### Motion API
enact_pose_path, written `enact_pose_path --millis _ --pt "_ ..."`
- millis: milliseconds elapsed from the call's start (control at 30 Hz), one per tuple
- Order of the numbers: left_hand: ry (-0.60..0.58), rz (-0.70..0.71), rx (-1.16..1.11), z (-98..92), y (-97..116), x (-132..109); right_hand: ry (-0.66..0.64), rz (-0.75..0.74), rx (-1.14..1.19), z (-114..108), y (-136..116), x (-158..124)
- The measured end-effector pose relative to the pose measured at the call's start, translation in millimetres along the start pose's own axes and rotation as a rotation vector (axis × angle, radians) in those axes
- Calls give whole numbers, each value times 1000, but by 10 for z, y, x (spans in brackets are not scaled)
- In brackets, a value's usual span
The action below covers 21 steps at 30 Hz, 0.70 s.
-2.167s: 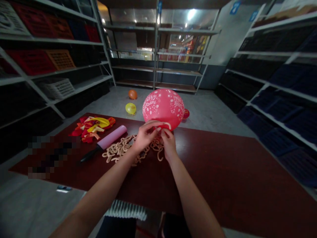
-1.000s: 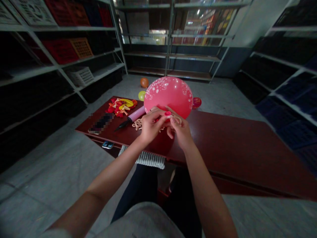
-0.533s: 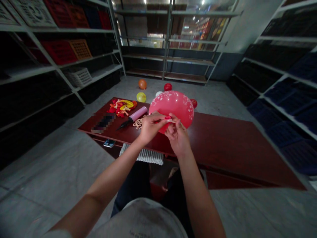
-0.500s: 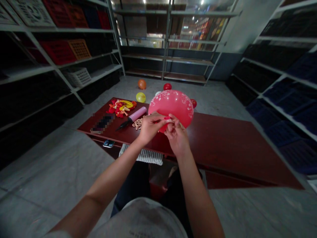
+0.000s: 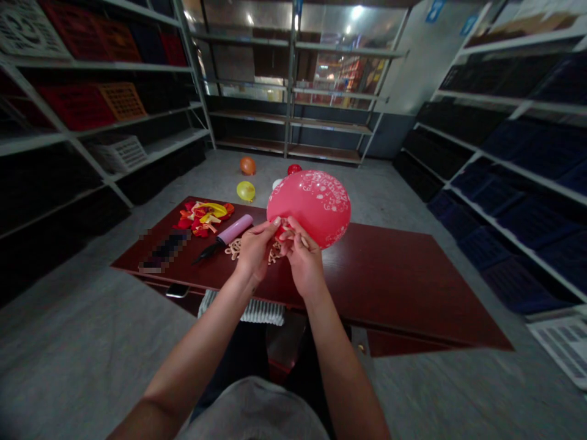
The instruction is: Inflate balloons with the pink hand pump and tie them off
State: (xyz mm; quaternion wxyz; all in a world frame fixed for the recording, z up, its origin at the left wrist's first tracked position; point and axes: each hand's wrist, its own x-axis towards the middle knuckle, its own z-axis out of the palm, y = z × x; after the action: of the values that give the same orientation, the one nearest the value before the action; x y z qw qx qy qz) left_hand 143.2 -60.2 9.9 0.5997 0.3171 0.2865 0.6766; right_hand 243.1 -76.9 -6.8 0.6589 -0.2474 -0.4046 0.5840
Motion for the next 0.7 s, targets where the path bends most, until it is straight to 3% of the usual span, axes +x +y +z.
enact_pose_path --millis 133,267,433,533,700 --pt "34 -96 -51 25 3 99 -39 0 -72 -78 66 -30" --pt "91 -111 -37 61 -1 123 -59 -18 -434 -149 104 -33" --pt "135 -19 -88 180 -30 55 13 -245 -844 -122 79 25" --pt "133 -18 -92 249 -34 -11 31 -326 -920 -78 78 62" --pt "92 -58 -80 211 -52 -12 13 -268 -1024 -85 146 142"
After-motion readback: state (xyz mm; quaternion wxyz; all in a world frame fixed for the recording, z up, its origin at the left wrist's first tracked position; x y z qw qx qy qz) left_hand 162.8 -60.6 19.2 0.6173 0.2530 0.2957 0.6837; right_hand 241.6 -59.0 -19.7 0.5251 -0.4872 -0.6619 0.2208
